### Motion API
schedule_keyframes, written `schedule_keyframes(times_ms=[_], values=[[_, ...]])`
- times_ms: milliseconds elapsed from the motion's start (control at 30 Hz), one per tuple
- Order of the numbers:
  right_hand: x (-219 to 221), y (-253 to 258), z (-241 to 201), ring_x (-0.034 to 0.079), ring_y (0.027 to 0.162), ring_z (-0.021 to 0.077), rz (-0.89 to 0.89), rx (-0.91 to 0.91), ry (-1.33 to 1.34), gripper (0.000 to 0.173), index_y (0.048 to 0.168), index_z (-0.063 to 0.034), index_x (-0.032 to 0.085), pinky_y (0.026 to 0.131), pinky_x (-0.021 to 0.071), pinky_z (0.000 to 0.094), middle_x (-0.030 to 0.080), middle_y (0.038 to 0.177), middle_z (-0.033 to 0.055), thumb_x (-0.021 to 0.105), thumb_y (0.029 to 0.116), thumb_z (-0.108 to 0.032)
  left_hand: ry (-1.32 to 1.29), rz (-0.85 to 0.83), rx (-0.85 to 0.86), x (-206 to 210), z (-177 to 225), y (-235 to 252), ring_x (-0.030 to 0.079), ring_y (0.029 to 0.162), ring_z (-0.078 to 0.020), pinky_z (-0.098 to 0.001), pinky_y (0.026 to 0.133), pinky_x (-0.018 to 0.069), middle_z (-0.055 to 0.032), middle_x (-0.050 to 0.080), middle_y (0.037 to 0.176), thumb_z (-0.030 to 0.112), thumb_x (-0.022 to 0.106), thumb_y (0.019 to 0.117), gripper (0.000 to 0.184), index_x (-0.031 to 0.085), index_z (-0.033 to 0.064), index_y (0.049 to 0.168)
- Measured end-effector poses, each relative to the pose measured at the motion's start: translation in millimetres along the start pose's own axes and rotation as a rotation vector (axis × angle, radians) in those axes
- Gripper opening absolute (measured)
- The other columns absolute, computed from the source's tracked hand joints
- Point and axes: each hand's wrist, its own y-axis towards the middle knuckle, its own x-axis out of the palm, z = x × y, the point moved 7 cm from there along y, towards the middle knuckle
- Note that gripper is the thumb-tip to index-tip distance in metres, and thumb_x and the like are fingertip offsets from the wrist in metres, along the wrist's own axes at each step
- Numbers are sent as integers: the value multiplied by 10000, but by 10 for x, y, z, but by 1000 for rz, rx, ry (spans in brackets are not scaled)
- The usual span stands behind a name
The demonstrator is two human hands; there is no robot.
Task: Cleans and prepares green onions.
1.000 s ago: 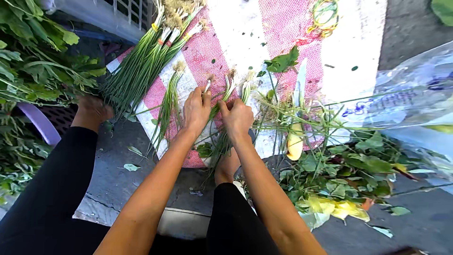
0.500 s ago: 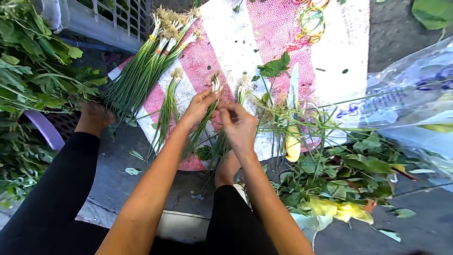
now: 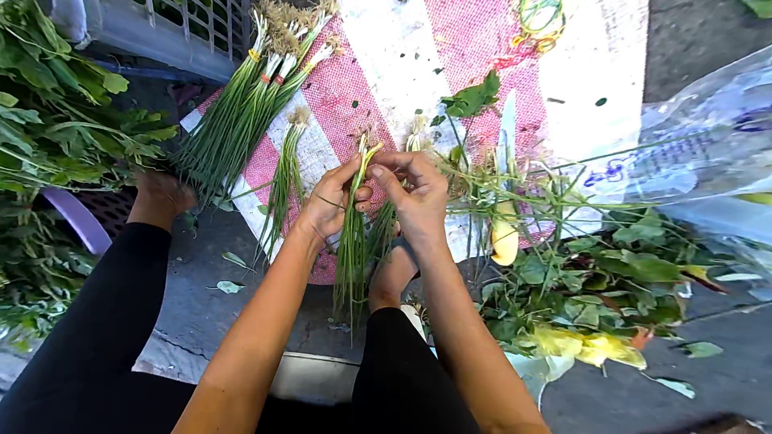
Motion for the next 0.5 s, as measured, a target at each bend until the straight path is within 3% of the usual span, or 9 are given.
schedule_keyframes(times_ms=[67,100,200,267,333,367,433,500], values=[[49,-16,-15,600,697,79,-25,16,12,230,1197,-140,682,542,521,205,619,1044,21,708,981,-214,80,0,14,45,-17,-26,553,599,-69,-194,526,480,-6,593,781,344,300,1133,377,589,118,1047],[66,-15,-17,629,659,81,-29,29,50,218,1185,-125,671,517,574,216,615,1015,35,709,982,-196,130,-5,33,73,-19,-44,578,630,-76,-207,561,513,-8,602,800,354,287,1134,391,590,119,1064],[47,-16,-34,636,591,83,-19,39,103,109,1094,-109,657,476,567,217,657,886,25,660,1016,-184,246,-90,96,134,-9,-117,604,702,-93,-239,637,546,-22,636,916,413,229,1130,476,600,117,1156],[-4,19,-64,623,658,47,-25,27,33,96,1080,-108,650,563,536,180,662,860,-11,621,1035,-187,250,-178,93,166,-14,-172,554,670,-84,-237,611,519,-3,589,893,442,245,1117,449,577,140,1129],[-86,43,-63,532,589,37,31,69,22,131,1095,-108,616,517,446,173,616,815,-16,553,1069,-220,157,-218,26,169,-33,-218,510,602,-62,-206,549,491,1,568,871,415,257,1121,406,545,129,1109],[-132,46,-53,497,553,37,69,96,57,146,1100,-113,592,486,428,171,580,796,-17,517,1084,-237,91,-214,-15,159,-37,-238,505,577,-54,-189,520,480,-8,579,885,423,246,1122,437,551,112,1161],[-192,22,-59,509,595,30,92,125,150,152,1102,-134,555,514,446,166,564,844,-34,462,1103,-255,-13,-205,-53,127,-23,-260,505,555,-56,-177,492,471,-25,588,918,471,214,1118,534,552,86,1267],[-183,-39,-127,559,645,51,67,81,153,147,1127,-117,580,543,482,195,625,950,-18,493,1084,-226,-35,-187,-30,99,12,-247,501,556,-66,-186,493,462,-30,590,918,498,195,1112,564,561,85,1228]])
